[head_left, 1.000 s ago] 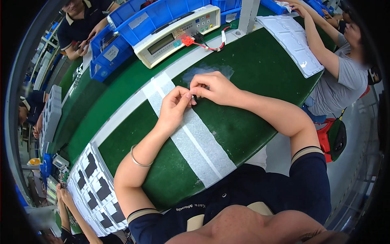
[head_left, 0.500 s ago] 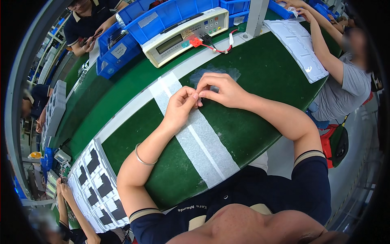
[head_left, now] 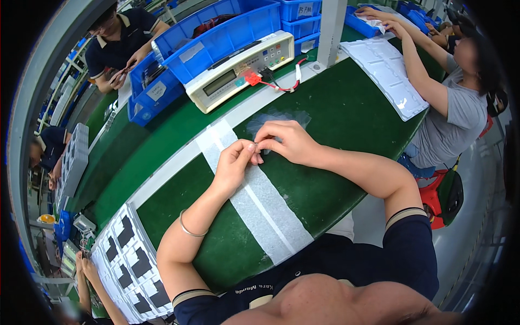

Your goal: Manually assembling and inspecting small electronic components on a factory assembly line.

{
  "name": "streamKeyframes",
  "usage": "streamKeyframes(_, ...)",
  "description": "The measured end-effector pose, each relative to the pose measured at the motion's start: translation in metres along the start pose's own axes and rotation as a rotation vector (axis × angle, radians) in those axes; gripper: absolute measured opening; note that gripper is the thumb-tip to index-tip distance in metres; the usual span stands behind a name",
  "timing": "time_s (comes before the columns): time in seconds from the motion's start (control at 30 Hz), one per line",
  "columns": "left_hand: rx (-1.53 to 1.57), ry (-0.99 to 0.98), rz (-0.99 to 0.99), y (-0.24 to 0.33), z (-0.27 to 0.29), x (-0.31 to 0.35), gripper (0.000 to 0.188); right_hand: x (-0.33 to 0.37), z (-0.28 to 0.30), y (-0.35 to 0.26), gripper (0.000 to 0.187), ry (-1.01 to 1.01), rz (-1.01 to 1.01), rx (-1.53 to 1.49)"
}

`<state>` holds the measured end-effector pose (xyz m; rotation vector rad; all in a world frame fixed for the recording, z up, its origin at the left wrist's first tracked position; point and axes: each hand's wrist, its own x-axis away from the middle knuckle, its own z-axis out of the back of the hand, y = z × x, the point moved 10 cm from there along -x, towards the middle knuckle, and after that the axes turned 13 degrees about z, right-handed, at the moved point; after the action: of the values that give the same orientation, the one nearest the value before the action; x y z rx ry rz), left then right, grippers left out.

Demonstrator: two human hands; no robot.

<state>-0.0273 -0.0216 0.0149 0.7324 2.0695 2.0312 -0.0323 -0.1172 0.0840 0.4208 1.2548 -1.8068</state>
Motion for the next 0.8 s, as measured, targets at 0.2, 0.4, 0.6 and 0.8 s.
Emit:
streamKeyframes(0.2,-0.017,-0.010,-0.018,0.001,-0.001,0.001,0.030,-0.004,0.001,-0.013,0.005,-0.007,0.168,0.034)
streamKeyframes(0.4,0.018,0.004,0.032,-0.010,0.003,0.002,0.024,0.000,0.001,-0.016,0.005,0.007,0.302,0.016)
streamKeyframes(0.6,-0.063,-0.020,0.013,0.000,-0.003,0.000,0.011,0.006,0.001,0.019,0.016,-0.052,-0.137,-0.293)
streamKeyframes(0.8,-0.037,-0.018,0.013,0.000,-0.003,-0.005,0.011,0.012,-0.006,0.026,0.013,-0.063,-0.132,-0.262)
